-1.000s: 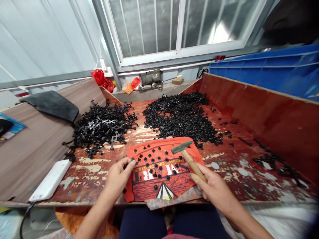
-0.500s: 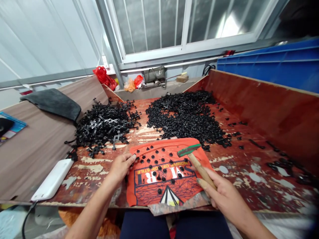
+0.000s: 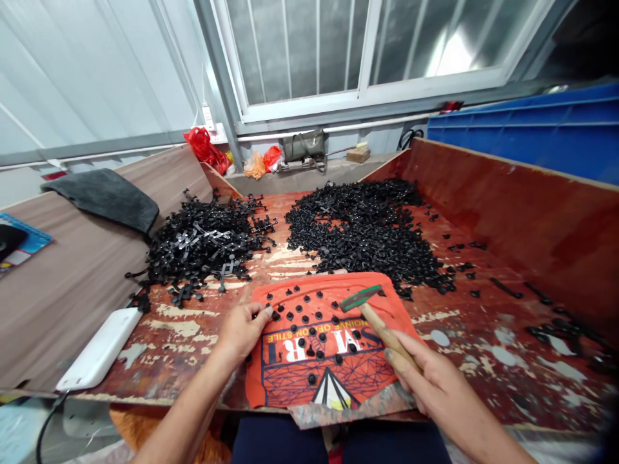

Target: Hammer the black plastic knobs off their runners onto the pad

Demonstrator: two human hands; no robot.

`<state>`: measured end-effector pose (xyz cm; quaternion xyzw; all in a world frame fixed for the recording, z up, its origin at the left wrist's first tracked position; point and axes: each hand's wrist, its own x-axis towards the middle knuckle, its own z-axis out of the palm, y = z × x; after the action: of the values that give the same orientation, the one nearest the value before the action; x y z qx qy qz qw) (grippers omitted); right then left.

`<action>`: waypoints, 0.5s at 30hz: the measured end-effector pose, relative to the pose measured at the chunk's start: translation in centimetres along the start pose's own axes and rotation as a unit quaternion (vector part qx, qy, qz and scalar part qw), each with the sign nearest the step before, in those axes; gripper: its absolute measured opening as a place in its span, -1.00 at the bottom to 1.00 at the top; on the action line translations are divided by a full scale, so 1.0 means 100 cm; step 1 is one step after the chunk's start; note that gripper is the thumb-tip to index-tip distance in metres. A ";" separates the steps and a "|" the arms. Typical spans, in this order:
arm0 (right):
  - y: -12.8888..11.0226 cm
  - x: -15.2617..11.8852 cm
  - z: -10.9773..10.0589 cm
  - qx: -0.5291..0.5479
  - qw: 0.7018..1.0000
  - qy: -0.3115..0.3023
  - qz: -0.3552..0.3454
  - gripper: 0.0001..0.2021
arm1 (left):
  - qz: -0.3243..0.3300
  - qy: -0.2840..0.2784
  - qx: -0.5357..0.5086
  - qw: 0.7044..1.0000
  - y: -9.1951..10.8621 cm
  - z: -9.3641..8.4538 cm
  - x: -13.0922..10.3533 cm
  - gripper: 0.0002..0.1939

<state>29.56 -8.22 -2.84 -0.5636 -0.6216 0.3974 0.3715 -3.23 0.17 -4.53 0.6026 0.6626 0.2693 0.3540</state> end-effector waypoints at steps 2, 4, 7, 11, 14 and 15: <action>-0.012 0.007 0.001 -0.051 0.997 -0.033 -0.043 -0.55 | 0.007 0.004 0.026 1.000 0.002 -0.002 -0.001 -0.56; -0.024 0.015 0.006 -0.094 0.991 -0.071 -0.067 -0.56 | 0.014 0.006 0.056 0.998 0.008 -0.005 -0.002 -0.59; -0.040 0.028 0.019 -0.145 0.980 -0.107 -0.089 -0.56 | 0.024 0.012 0.100 0.995 0.018 -0.011 -0.005 -0.62; -0.059 0.042 0.034 -0.164 0.967 -0.135 -0.142 -0.51 | 0.029 0.028 0.210 0.977 0.032 -0.014 -0.012 -0.61; -0.070 0.049 0.042 -0.156 0.964 -0.131 -0.172 -0.49 | 0.021 0.034 0.269 0.962 0.036 -0.013 -0.016 -0.59; -0.072 0.050 0.046 -0.159 0.963 -0.121 -0.180 -0.49 | 0.016 0.034 0.274 0.961 0.036 -0.013 -0.017 -0.58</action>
<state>22.06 -3.93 1.90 -0.4424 -0.8082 0.2853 0.2642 -1.99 -0.96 -0.65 0.6772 0.7133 0.1034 0.1480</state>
